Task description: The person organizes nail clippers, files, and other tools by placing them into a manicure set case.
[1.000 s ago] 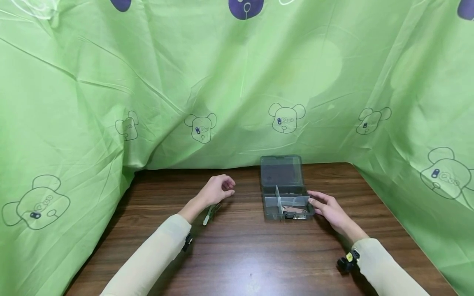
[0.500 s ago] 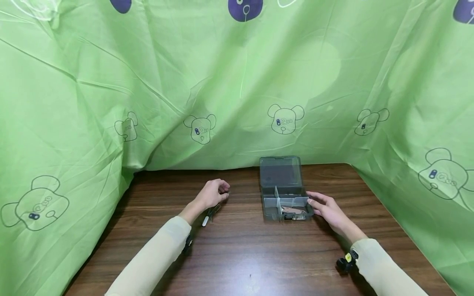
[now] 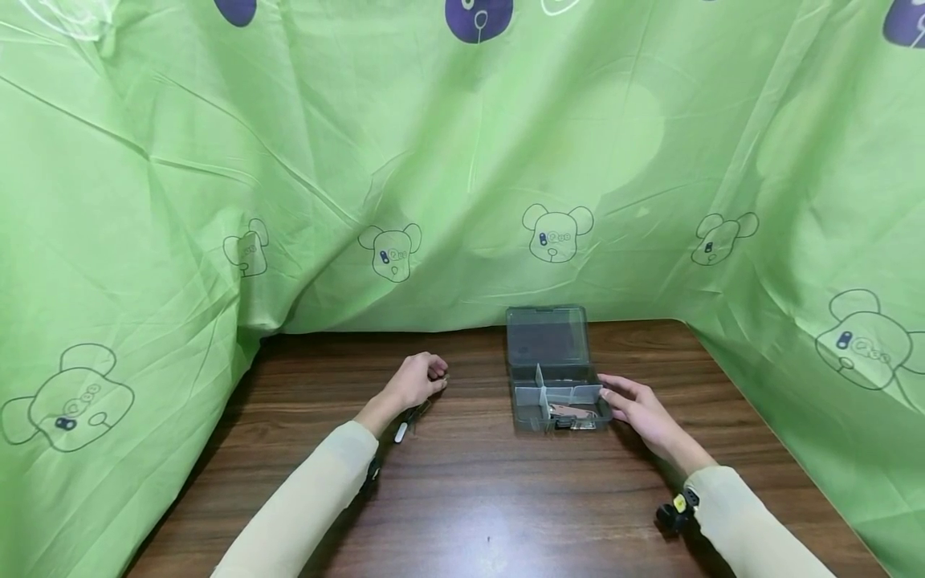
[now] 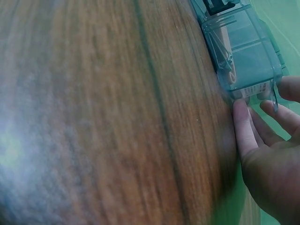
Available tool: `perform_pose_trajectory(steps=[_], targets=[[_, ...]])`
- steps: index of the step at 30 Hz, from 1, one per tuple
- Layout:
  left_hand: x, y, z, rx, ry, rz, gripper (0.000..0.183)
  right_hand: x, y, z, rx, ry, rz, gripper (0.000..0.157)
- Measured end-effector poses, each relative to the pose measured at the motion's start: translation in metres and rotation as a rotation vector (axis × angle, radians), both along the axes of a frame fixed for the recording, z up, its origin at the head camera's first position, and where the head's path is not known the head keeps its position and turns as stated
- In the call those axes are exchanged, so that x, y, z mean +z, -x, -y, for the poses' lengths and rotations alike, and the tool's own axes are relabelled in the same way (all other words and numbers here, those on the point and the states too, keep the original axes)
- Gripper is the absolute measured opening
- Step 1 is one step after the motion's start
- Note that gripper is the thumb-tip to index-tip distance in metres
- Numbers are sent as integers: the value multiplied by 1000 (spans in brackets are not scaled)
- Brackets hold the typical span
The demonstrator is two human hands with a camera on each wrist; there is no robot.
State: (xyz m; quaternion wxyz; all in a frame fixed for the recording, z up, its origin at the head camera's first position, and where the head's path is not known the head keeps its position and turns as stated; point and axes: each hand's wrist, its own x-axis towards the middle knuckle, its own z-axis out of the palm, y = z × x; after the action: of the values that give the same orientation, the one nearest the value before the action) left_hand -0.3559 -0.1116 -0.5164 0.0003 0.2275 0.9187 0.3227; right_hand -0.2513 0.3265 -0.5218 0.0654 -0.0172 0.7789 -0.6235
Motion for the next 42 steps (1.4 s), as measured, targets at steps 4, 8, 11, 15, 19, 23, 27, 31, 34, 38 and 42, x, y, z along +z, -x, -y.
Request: perform_pose_trajectory(steps=[4,8,11,15,19,23,27,31,34,38,42], targets=[[-1,0,-4,6,22,-10,19,2,-1,0,-2,-4,5,57],[0,-1,-6,19,62,-23,13,2,-2,0,-6,-13,4,58],[0,0,-7,30,92,-29,9,2,-1,0,-3,-11,4,57],[-2,1,-7,38,100,-23,6,1,-1,0,-1,-6,7,56],[-2,1,-7,39,82,-9,4,1,-1,1,-5,-5,7,57],[-1,1,-6,46,71,15,4,1,-1,1,-6,-5,8,59],[-1,0,-6,47,67,17,5,1,-1,1,-7,-2,11,58],[-2,0,-5,40,62,-1,5,1,0,1,-8,5,12,58],[-2,-1,-5,32,61,-7,5,0,0,1,-12,12,12,58],[-1,-1,-5,9,61,0,6,0,-1,1,-15,21,13,58],[1,-1,-5,-13,80,-11,6,0,-1,1,-10,21,10,58]])
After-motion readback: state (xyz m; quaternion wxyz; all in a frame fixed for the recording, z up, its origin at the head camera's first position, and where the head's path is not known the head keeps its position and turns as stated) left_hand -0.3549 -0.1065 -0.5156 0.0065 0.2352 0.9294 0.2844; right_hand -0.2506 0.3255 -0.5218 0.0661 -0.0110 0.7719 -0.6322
